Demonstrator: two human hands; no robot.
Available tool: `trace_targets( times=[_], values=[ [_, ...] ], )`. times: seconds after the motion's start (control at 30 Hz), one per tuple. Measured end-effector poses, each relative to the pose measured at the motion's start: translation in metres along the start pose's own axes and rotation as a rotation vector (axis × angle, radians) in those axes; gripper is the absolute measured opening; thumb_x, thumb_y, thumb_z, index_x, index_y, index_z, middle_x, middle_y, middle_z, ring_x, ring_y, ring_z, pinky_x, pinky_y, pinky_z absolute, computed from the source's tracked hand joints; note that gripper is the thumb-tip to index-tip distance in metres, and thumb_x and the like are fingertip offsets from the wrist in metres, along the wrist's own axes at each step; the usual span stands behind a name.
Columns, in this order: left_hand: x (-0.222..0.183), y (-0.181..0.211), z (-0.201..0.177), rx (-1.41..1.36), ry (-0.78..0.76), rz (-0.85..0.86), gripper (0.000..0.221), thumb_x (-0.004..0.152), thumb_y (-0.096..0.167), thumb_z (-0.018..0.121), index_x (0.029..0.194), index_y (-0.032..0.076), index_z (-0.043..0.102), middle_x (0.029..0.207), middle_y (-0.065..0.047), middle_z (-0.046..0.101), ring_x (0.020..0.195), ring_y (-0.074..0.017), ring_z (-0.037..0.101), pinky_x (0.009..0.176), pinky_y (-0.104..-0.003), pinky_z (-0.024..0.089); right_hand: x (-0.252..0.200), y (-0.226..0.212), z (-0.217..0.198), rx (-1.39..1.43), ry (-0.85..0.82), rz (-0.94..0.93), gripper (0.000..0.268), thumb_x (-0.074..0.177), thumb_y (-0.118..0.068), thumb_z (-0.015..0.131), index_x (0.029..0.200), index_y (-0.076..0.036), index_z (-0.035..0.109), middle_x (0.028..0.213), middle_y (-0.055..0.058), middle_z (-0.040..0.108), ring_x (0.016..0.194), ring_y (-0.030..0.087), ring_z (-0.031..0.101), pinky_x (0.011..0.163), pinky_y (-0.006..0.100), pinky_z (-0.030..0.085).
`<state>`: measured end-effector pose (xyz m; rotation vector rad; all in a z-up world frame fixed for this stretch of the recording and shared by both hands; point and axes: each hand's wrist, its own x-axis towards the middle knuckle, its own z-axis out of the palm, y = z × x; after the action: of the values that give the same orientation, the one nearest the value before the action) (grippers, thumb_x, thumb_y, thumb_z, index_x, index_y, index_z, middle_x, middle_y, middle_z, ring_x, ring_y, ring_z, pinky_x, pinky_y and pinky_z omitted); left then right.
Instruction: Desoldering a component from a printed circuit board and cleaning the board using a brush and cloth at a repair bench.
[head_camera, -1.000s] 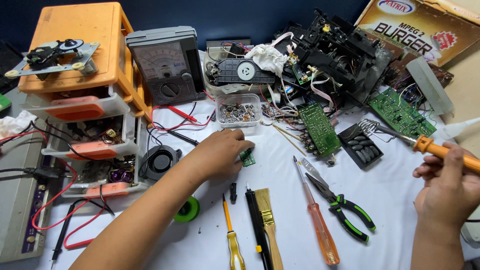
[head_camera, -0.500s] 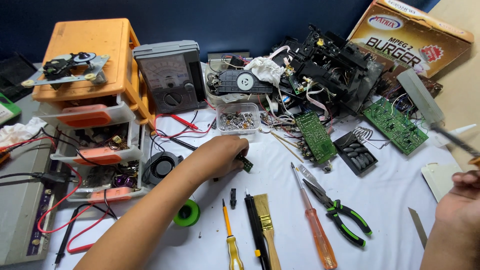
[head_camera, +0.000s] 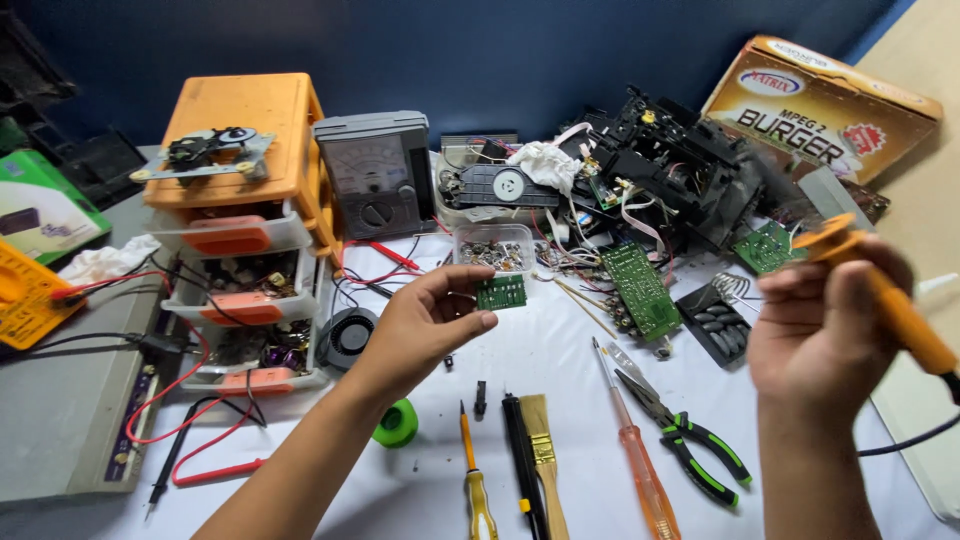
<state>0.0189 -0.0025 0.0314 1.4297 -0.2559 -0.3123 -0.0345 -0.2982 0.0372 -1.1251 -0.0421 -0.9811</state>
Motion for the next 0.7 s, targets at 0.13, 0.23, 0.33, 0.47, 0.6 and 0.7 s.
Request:
trace_targets(
  times=[0.13,0.23,0.33,0.47,0.6,0.7],
  values=[
    [-0.01,-0.006,-0.004,-0.005,0.041,0.055,0.037,0.071,0.004,0.068,0.108,0.006,0.061,0.073,-0.002,0.058,0.06,-0.0051,0.05,0.041,-0.019,0.041,-0.022,0.007,0.019,0.082,-0.182,0.027,0.019,0.09,-0.016,0.06,0.107,-0.014,0.053,0.094,0.005,0.06,0.066,0.015,0.059,0.061,0.021,0.054],
    [-0.01,-0.011,-0.004,-0.013,0.035,0.112,0.035,0.072,0.003,0.067,0.107,0.004,0.061,0.077,-0.005,0.063,0.059,-0.0058,0.051,0.04,-0.018,0.043,-0.035,0.015,0.026,0.15,-0.298,0.071,0.013,0.09,-0.016,0.058,0.101,-0.011,0.053,0.076,0.004,0.059,0.064,0.014,0.06,0.061,0.022,0.055],
    [-0.007,-0.017,-0.003,-0.015,0.037,0.18,0.034,0.072,-0.001,0.065,0.105,0.003,0.06,0.083,-0.004,0.062,0.071,-0.0068,0.054,0.061,-0.017,0.045,-0.044,0.024,0.025,0.172,-0.213,0.183,0.016,0.084,-0.017,0.062,0.095,-0.01,0.052,0.068,0.01,0.054,0.059,0.018,0.053,0.058,0.027,0.046],
    [-0.003,-0.018,0.001,0.058,0.06,0.185,0.031,0.07,0.0,0.067,0.101,0.003,0.061,0.083,-0.004,0.062,0.072,-0.008,0.056,0.069,-0.019,0.049,-0.051,0.028,0.016,0.111,-0.195,0.233,0.014,0.084,-0.014,0.058,0.096,-0.008,0.052,0.071,0.01,0.055,0.06,0.018,0.055,0.059,0.028,0.047],
    [-0.001,-0.018,0.003,0.094,0.077,0.201,0.031,0.072,0.005,0.067,0.102,0.002,0.061,0.082,-0.004,0.063,0.071,-0.0086,0.056,0.068,-0.019,0.05,-0.054,0.029,0.014,0.068,-0.238,0.208,0.017,0.085,-0.014,0.055,0.098,-0.004,0.048,0.07,0.013,0.053,0.059,0.021,0.053,0.057,0.028,0.048],
    [-0.001,-0.02,0.004,0.113,0.12,0.197,0.033,0.073,0.006,0.066,0.105,0.003,0.062,0.078,-0.004,0.065,0.068,-0.008,0.057,0.061,-0.019,0.049,-0.056,0.033,0.01,0.012,-0.213,0.203,0.022,0.083,-0.017,0.057,0.097,-0.003,0.047,0.068,0.015,0.052,0.057,0.023,0.053,0.056,0.028,0.047]
  ],
)
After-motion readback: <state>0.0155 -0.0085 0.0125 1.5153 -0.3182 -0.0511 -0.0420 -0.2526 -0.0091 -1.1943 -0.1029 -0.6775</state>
